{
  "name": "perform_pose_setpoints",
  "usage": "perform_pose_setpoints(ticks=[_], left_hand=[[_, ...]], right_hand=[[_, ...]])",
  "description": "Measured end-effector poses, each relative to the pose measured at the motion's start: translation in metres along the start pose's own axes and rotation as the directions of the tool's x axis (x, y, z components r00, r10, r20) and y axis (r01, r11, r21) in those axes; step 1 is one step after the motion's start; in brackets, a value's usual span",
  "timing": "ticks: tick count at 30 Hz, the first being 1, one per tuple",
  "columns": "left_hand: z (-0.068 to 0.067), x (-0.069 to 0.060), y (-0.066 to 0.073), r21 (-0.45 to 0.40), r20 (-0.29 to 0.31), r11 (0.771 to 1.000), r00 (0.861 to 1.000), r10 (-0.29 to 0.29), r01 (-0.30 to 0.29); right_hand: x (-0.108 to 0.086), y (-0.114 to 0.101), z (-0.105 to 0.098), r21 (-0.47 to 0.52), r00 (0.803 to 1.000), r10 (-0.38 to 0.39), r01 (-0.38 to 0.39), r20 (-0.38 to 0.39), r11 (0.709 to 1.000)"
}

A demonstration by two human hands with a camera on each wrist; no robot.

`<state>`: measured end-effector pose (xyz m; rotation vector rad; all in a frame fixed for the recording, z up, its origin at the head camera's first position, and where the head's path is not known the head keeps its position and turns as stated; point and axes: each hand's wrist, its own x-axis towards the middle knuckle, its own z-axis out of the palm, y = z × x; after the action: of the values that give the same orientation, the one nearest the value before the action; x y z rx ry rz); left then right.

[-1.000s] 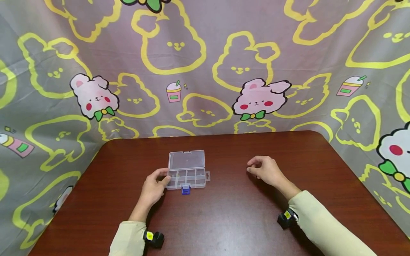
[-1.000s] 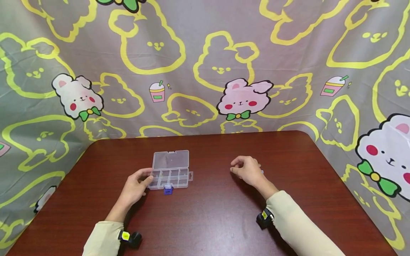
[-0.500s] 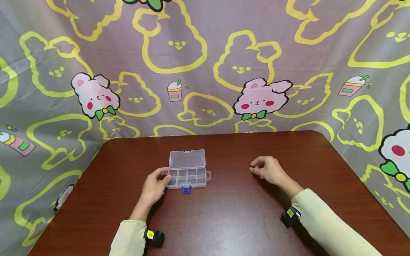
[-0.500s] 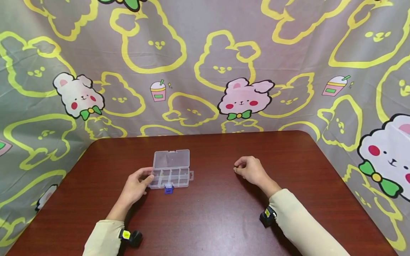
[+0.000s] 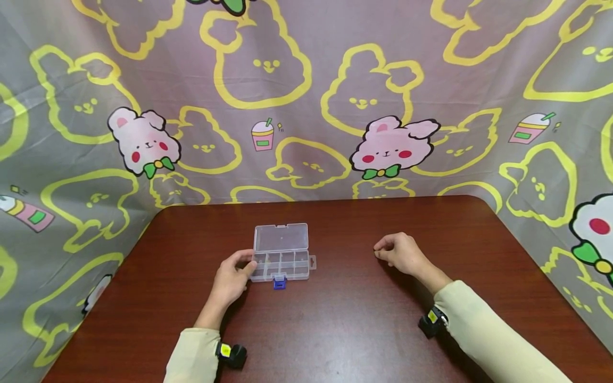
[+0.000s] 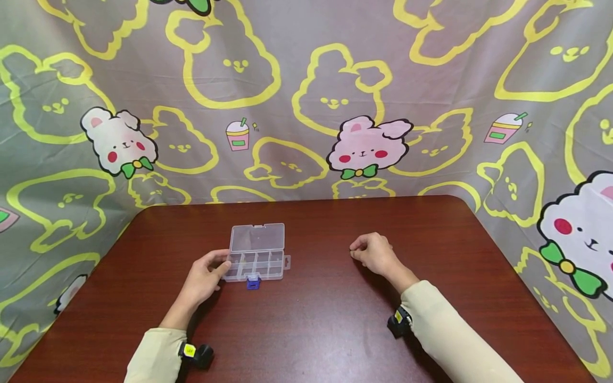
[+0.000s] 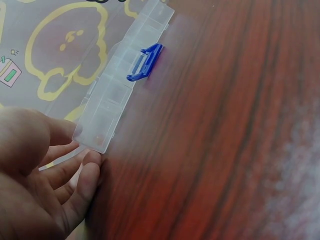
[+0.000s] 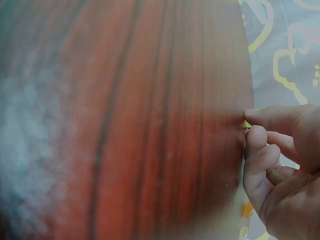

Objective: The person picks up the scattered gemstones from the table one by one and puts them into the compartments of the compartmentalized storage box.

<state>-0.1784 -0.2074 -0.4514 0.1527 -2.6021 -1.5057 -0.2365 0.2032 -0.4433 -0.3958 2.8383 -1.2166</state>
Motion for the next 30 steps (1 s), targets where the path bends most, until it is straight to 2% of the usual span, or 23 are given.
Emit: perform_pose_setpoints(ticks=[30], left_hand=[[-0.0004, -0.0007, 0.0007, 0.001, 0.008, 1.0, 1.0, -0.006, 0.006]], right_hand=[[-0.004, -0.0023, -0.0012, 0.012, 1.0, 0.019, -0.019, -0.011, 1.0]])
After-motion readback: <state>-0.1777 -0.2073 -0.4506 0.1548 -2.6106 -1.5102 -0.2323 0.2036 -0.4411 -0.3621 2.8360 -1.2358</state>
